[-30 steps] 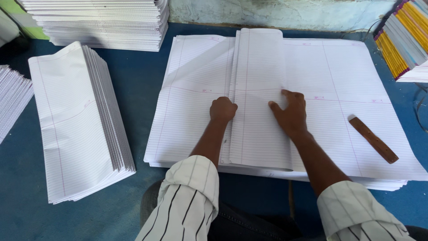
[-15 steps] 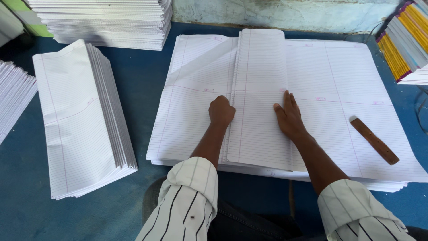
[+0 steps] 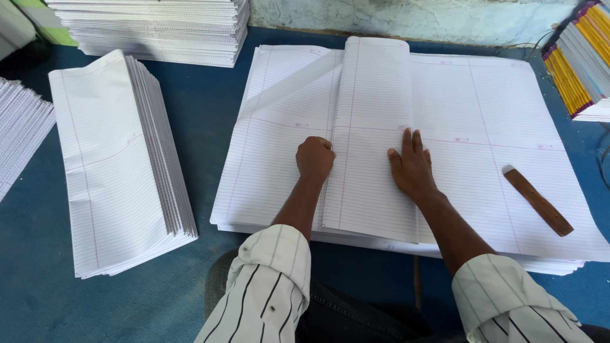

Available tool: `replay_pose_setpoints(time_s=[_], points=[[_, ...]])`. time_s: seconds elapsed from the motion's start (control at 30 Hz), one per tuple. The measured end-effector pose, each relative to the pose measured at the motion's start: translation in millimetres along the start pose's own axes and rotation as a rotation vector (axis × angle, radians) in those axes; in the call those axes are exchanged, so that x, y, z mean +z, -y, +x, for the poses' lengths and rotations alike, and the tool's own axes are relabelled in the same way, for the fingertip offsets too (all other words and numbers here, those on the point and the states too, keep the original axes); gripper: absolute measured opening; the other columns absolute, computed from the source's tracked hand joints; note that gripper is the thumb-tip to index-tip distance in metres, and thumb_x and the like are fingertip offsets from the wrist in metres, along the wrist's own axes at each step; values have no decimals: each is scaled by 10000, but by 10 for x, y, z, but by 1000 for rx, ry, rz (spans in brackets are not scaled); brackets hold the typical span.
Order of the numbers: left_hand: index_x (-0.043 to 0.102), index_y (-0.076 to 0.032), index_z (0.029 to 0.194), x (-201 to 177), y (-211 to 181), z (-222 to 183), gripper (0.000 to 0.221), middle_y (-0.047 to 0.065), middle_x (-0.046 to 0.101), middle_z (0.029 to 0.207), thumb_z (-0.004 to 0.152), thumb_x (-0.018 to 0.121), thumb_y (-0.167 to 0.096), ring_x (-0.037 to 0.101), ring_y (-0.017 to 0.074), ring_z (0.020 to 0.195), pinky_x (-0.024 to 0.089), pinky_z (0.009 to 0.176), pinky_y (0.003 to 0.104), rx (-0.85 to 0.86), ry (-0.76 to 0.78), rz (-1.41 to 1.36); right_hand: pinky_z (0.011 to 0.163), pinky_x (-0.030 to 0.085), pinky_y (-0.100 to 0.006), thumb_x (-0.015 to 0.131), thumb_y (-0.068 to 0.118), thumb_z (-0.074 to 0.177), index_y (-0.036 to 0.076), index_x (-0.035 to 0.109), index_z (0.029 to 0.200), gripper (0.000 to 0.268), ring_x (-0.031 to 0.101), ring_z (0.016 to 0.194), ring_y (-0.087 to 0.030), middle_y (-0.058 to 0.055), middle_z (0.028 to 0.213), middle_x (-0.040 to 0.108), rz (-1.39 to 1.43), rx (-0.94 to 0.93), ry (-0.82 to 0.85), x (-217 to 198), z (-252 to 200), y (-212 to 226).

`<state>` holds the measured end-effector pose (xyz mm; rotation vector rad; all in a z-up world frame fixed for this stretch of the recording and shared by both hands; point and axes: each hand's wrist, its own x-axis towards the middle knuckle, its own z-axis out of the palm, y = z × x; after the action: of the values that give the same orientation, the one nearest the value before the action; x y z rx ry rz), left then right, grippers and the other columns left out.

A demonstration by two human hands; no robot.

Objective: The person folds large lined sheets of paper in half and presses the crease with a wooden block. They repeat this process for multiple sheets, stacking the folded papers to the side.

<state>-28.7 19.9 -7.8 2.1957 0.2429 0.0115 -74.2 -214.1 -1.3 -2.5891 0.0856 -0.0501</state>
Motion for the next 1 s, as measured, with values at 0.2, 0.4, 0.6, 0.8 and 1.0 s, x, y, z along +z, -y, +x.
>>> replay_pose_setpoints(time_s=[0.2, 0.4, 0.6, 0.8, 1.0], points=[[791, -118, 1027, -46, -8, 7, 225, 65, 791, 975, 803, 794, -102, 756, 199, 897, 615, 785, 345, -46, 28, -1, 1241, 116, -562, 367, 438, 1055, 19, 121, 1609, 737, 133, 1538, -452, -307, 1658, 86, -88, -22, -17, 36, 27, 6], [795, -130, 1030, -85, -18, -21, 235, 54, 785, 1002, 797, 772, -109, 746, 195, 926, 603, 809, 351, -31, 31, 11, 1238, 127, -567, 367, 442, 1055, 16, 144, 1607, 732, 144, 1534, -460, -318, 1653, 102, -123, -28, -26, 67, 26, -21], [790, -139, 1043, -143, -53, -28, 231, 41, 791, 946, 816, 758, -121, 749, 173, 811, 607, 754, 341, -78, 73, -4, 1227, 146, -577, 368, 438, 1059, 9, 154, 1601, 723, 173, 1519, -487, -334, 1643, 104, -159, -46, -31, 87, 59, -15], [798, -142, 1023, -159, -85, -44, 183, 30, 787, 844, 845, 770, -173, 732, 169, 673, 588, 708, 336, -96, 71, -18, 1218, 220, -574, 362, 423, 1068, 5, 200, 1604, 698, 234, 1486, -536, -385, 1621, 124, -268, -100, -74, 146, 49, -19], [802, -132, 969, -149, -77, -58, 174, 26, 783, 924, 823, 813, -227, 728, 174, 818, 589, 736, 355, -117, 50, -27, 1205, 233, -578, 372, 409, 1064, -2, 209, 1596, 691, 233, 1478, -538, -387, 1612, 126, -279, -110, -81, 157, 44, -1]])
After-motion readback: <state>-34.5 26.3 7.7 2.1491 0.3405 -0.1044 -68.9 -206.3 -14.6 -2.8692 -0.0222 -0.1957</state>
